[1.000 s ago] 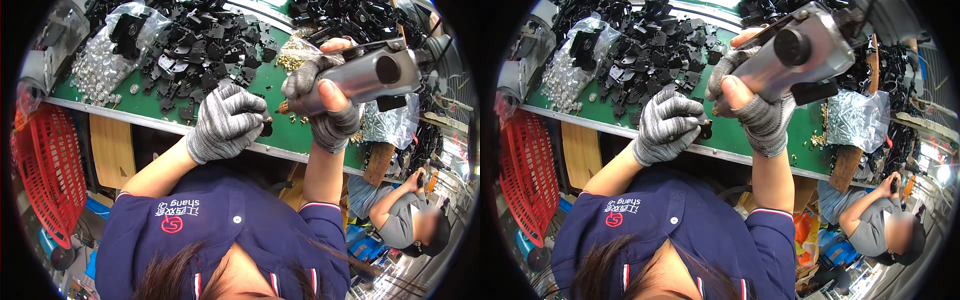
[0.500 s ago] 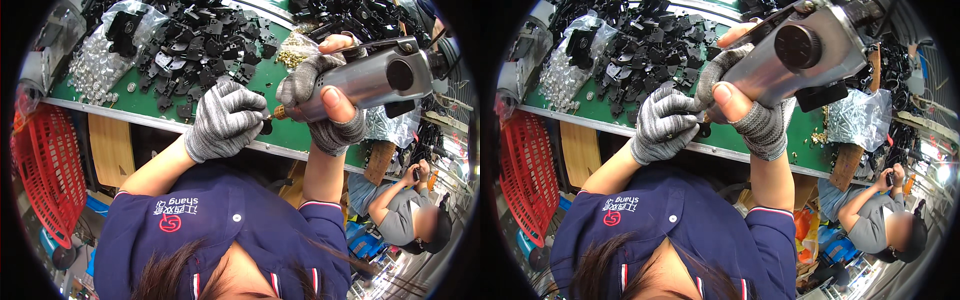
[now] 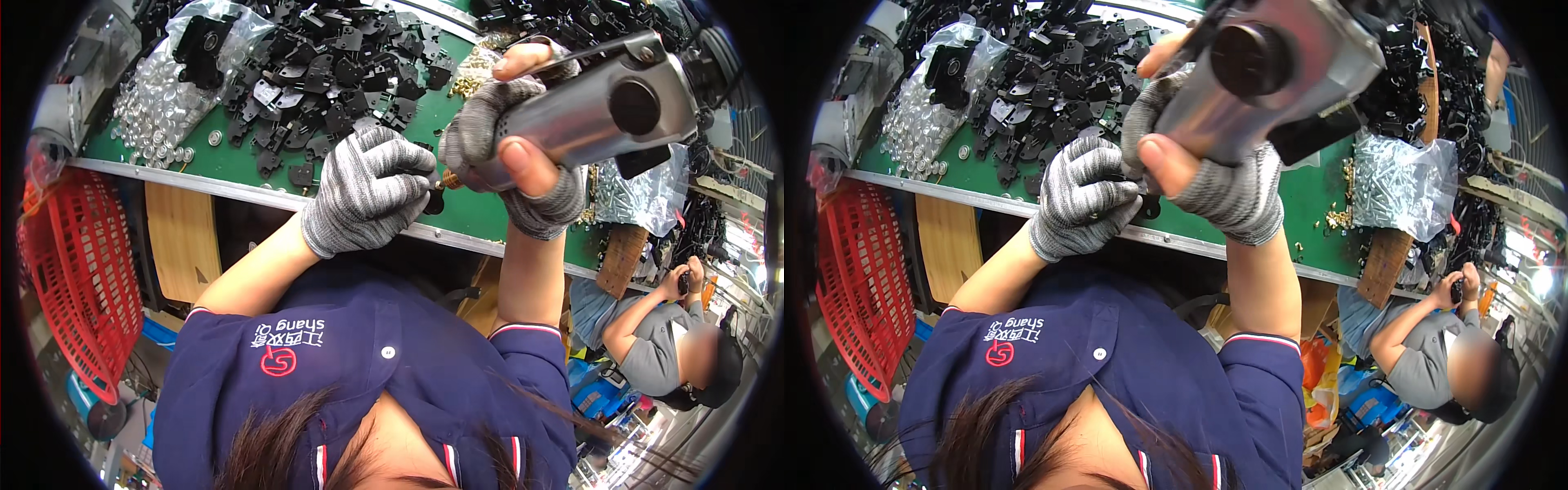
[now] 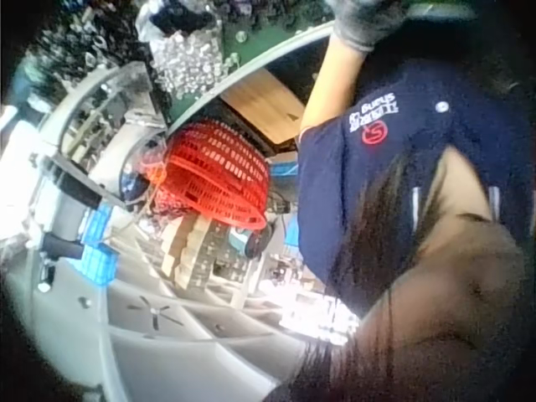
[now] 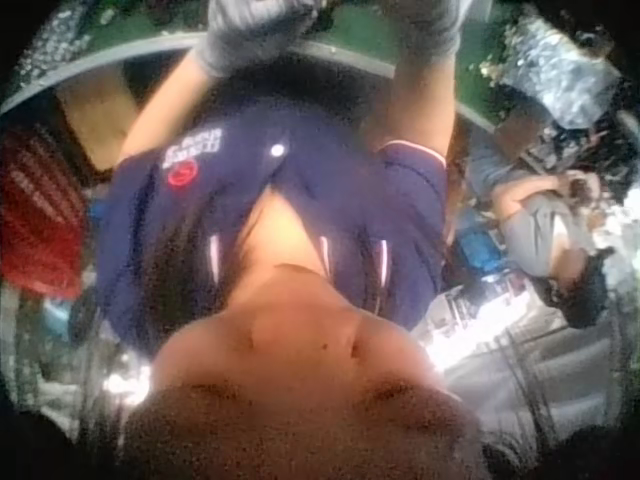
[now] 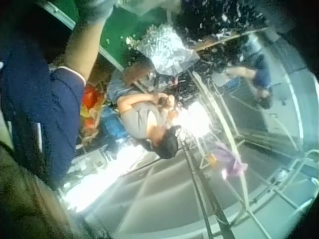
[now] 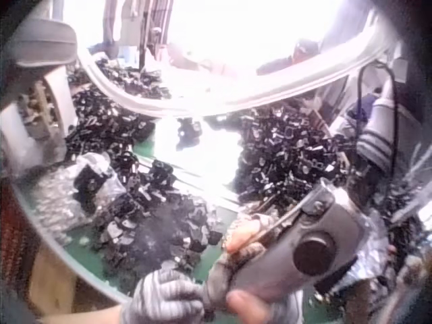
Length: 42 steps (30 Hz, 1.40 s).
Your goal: The recorder is assembling small hardware components by inserting brass pins and using a pneumatic press at a factory workstation.
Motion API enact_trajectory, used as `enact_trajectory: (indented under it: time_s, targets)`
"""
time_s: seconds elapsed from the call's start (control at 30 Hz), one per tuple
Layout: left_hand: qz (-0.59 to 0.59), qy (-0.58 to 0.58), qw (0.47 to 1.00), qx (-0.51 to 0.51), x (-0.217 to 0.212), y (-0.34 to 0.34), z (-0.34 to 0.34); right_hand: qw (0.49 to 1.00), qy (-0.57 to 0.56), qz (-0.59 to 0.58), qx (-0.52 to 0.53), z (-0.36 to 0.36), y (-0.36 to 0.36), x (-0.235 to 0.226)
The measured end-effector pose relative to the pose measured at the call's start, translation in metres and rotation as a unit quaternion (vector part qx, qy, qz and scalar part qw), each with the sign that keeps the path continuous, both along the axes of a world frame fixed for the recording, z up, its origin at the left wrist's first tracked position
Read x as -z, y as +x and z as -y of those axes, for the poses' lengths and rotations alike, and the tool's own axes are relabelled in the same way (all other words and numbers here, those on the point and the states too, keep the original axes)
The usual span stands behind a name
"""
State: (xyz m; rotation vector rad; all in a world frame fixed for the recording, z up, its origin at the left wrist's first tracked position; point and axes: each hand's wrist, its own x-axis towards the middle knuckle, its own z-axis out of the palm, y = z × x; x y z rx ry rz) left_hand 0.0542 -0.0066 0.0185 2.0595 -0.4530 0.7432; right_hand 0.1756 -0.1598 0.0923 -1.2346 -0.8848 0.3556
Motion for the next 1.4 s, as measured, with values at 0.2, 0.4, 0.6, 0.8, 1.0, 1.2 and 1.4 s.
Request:
enact_trajectory:
  time_s: [0.2,0.4,0.6,0.8,1.0,1.2,1.4]
  targets:
    - [0.013,0.006,1.000,0.010,0.002,-0.002,-0.001,0.989,-0.098,-0.106,0.030,0.007,-0.014,0.007]
    - [-0.001,0.020,1.000,0.019,0.001,0.001,-0.003,0.983,-0.011,-0.185,-0.005,0.001,-0.016,-0.028]
    - [-0.076,-0.135,0.988,0.018,-0.013,-0.005,-0.012,0.924,-0.345,0.157,0.055,0.022,-0.038,0.007]
    - [-0.107,-0.250,0.960,-0.068,-0.007,0.005,-0.013,0.881,-0.429,0.175,0.091,0.030,-0.045,0.008]
    - [-0.102,-0.234,0.961,-0.104,-0.010,-0.001,-0.028,0.755,-0.286,0.329,0.490,0.090,0.120,-0.059]
    - [-0.116,-0.175,0.973,-0.092,-0.016,-0.001,-0.027,0.559,-0.473,0.401,0.551,0.123,0.265,-0.032]
    - [-0.133,-0.173,0.972,-0.094,-0.027,-0.016,-0.031,0.604,-0.391,0.420,0.553,0.158,0.311,0.018]
